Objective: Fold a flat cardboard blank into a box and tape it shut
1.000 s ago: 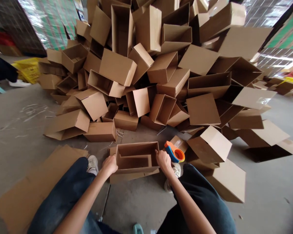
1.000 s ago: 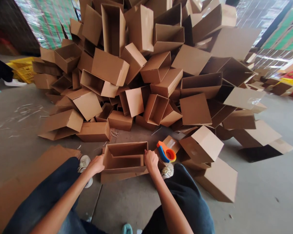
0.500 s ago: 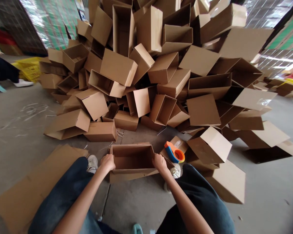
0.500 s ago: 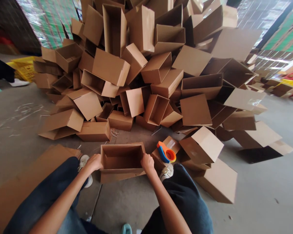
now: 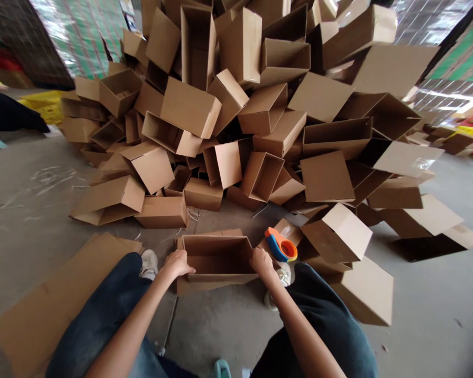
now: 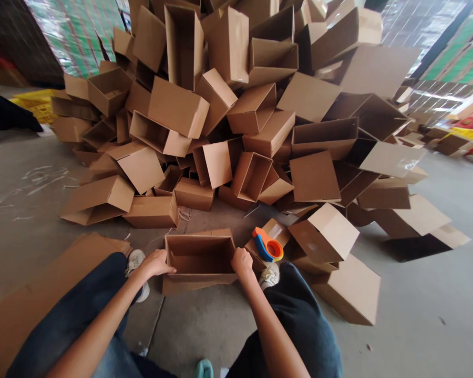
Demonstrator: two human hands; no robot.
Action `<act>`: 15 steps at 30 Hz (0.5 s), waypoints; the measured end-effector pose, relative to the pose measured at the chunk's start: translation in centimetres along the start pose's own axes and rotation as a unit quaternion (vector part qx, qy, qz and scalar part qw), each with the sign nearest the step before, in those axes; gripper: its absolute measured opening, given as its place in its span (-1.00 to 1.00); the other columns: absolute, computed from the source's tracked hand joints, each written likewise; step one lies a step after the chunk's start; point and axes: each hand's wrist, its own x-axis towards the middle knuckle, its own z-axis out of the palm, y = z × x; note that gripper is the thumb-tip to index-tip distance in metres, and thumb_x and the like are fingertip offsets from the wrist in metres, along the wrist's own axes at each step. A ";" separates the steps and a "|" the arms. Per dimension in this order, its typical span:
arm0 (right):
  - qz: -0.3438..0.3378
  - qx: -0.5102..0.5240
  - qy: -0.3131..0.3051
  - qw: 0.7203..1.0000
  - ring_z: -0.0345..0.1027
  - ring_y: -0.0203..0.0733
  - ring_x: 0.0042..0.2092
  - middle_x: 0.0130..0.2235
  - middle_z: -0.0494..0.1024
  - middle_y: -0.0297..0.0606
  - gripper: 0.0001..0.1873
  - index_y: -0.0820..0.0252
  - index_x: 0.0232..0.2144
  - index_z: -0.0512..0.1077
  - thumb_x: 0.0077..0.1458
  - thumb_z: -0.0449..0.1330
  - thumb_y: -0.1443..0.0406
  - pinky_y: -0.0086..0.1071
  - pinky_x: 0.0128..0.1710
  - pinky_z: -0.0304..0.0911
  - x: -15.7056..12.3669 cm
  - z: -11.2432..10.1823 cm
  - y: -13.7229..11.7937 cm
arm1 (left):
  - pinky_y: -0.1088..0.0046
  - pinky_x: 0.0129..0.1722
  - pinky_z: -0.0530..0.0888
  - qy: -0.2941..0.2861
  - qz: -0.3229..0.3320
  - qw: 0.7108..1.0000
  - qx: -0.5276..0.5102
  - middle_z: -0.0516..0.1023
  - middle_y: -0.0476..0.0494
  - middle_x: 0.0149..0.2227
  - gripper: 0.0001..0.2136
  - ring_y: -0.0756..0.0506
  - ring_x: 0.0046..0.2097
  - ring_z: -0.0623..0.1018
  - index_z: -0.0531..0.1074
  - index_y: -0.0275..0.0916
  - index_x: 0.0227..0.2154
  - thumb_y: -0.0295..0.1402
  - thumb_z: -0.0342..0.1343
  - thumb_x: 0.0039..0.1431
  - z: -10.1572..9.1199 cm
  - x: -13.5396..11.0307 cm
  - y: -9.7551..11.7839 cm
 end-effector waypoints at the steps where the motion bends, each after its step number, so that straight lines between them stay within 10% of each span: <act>1: 0.001 -0.004 -0.001 1.000 0.42 -0.04 -0.10 -0.17 0.51 0.08 -0.73 0.40 -0.20 0.45 0.06 0.03 0.46 -0.38 -0.22 0.31 0.1 0.0 0.1 | 0.49 -0.19 0.39 0.014 0.008 1.000 -0.015 0.52 -0.36 -0.14 -0.60 -0.20 -0.07 0.49 0.48 -0.34 -0.29 -0.12 0.16 -0.12 0.2 0.3 -0.1; 8: -0.013 0.012 0.006 1.000 0.42 -0.06 -0.11 -0.18 0.52 0.04 -0.74 0.37 -0.18 0.43 0.07 0.06 0.41 -0.40 -0.23 0.30 0.5 0.5 1.3 | 0.32 -0.18 0.38 0.088 -0.055 0.993 -0.054 0.51 -0.50 -0.19 -0.36 -0.30 -0.08 0.49 0.48 -0.42 -0.30 0.09 -0.28 0.10 0.7 1.5 -0.3; 15: -0.042 0.000 -0.051 0.998 0.40 0.02 -0.10 -0.15 0.51 0.05 -0.66 0.35 -0.19 0.45 0.05 0.14 0.20 -0.34 -0.23 0.30 0.3 0.2 1.7 | 0.28 -0.21 0.40 0.073 -0.102 0.988 -0.084 0.52 -0.48 -0.21 -0.37 -0.31 -0.08 0.49 0.48 -0.40 -0.28 0.10 -0.23 0.06 1.0 1.9 -0.8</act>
